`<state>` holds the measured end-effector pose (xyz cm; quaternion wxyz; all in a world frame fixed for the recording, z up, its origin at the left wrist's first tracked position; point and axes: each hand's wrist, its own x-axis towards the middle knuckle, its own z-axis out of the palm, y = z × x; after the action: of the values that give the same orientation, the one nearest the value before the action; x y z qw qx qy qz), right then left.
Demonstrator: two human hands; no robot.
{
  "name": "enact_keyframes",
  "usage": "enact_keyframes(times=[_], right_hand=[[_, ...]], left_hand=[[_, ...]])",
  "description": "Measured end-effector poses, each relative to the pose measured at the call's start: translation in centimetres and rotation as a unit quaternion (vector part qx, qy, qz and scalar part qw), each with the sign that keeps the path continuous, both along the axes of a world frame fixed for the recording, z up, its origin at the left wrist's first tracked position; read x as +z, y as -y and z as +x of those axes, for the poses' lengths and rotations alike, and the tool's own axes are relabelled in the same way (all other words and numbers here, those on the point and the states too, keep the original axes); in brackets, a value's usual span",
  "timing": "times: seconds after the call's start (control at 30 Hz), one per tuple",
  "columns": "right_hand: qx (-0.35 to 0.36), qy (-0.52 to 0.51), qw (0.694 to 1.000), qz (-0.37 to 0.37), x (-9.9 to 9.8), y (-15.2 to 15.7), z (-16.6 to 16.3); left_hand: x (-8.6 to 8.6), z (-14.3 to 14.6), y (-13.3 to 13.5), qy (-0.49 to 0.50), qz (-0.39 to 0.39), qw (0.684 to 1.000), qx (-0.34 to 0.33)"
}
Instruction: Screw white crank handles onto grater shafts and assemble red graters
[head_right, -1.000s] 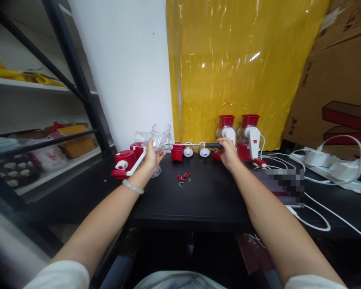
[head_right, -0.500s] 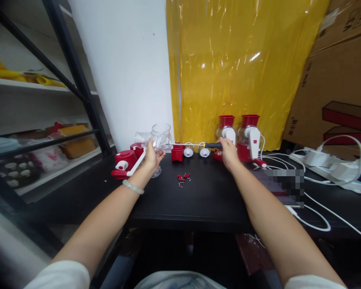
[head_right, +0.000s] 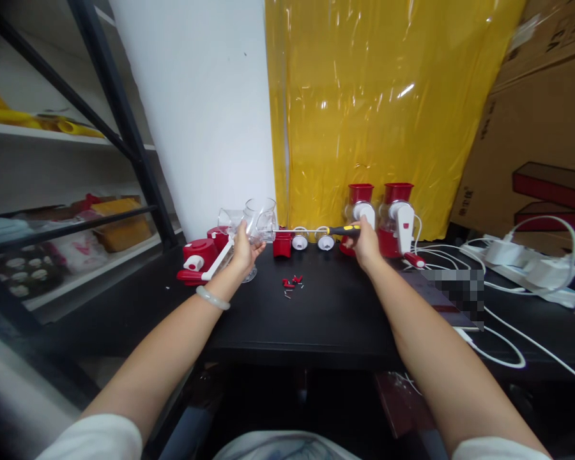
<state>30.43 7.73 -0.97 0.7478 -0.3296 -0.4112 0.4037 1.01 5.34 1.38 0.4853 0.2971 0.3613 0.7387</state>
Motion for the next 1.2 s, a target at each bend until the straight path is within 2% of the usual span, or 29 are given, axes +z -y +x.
enact_keyframes(times=[0.1, 0.33, 0.43, 0.7, 0.93, 1.2], right_hand=[[-0.001, 0.021, 1.000, 0.015, -0.28, -0.26, -0.14], [0.051, -0.060, 0.997, -0.010, -0.07, -0.28, -0.06], [0.070, -0.074, 0.995, 0.004, -0.07, -0.13, 0.07], [0.002, -0.036, 0.999, 0.005, 0.03, 0.37, -0.47], [0.037, -0.014, 0.999, -0.023, -0.31, 0.06, -0.32], [0.017, -0.053, 0.998, -0.016, -0.24, -0.17, -0.24]], left_hand=[[0.19, -0.03, 0.01, 0.002, -0.008, 1.000, 0.008], [0.14, -0.06, -0.23, 0.008, -0.004, 1.000, 0.017], [0.11, 0.03, -0.33, 0.002, -0.002, 1.000, 0.024], [-0.23, 0.06, -0.56, -0.016, 0.005, 0.999, 0.029], [-0.26, -0.02, -0.33, 0.001, 0.003, 1.000, 0.007], [0.02, 0.05, 0.04, -0.002, 0.004, 1.000, -0.003]])
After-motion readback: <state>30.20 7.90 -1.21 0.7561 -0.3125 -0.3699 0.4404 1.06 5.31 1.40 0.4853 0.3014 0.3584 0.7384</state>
